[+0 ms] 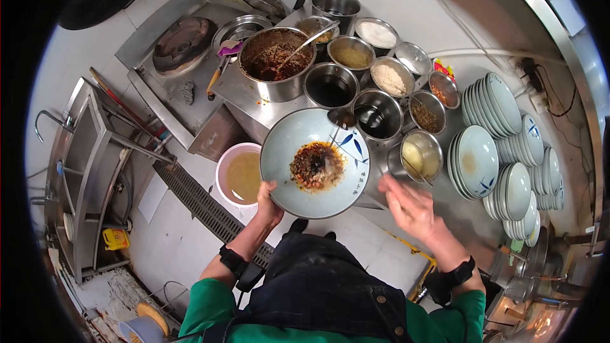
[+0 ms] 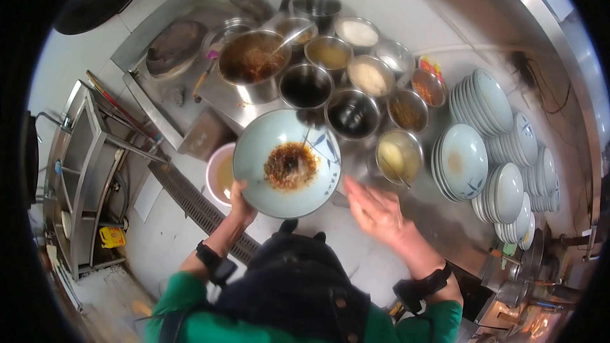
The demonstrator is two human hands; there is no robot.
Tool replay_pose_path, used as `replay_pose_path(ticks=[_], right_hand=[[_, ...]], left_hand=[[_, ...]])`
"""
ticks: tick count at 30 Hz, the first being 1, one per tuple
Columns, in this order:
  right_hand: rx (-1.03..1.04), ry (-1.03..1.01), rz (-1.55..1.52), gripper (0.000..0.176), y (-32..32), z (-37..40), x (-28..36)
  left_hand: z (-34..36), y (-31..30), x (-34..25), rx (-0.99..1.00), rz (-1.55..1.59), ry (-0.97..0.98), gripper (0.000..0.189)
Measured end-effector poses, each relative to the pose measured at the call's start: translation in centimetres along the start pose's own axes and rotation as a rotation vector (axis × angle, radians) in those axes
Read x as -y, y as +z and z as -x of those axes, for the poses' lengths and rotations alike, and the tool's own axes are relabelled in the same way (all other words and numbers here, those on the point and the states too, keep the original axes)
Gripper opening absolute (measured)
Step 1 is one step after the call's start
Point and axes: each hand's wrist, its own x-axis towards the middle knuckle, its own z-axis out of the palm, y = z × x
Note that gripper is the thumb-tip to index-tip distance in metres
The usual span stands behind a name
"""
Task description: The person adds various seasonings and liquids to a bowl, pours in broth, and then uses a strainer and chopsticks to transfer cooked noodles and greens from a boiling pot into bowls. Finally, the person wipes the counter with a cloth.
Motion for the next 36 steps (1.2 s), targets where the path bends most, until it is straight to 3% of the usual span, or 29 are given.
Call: replay_pose_path(ticks=[3,13,16,19,25,29,34,36], right_hand=[[-0.165,0.065,0.005,0.028,1.1,-3.4,-2.4],[-0.153,0.273,-0.072,0.023,6.8,-8.1,-8.3],[-0.227,0.656,-0.52,0.03,6.1,-8.7,-7.6],[-0.335,0.808,-0.704,0.034,4.2,-9.5,-6.1],[-0.312,0.866,-0.83,0.04,1.7,-8.6,-0.8],[-0.114,0.632,-0.669,0.039,2.9,-6.4,0.6],[-0.343,0.848,-0.897,0.04,2.4,-8.0,-1.5],[-0.415,0.902,-0.918,0.04,2.5,-8.5,-3.1]], left_hand=[[0.0,-0.3,-0.6,-0.009,-0.014,0.018,0.055],[-0.9,-2.4,-2.5,-0.045,0.032,0.072,0.054],[-1.3,-2.6,-2.9,-0.04,0.024,0.075,0.056],[-1.3,-2.3,-3.3,-0.049,0.014,0.092,0.059],[-1.5,-2.3,-3.8,-0.062,0.008,0.086,0.056],[-1.5,-2.1,-4.0,-0.071,0.013,0.059,0.055],[-1.8,-2.3,-4.3,-0.032,0.004,0.088,0.059],[-2.5,-4.0,-3.6,-0.054,0.021,0.115,0.048]])
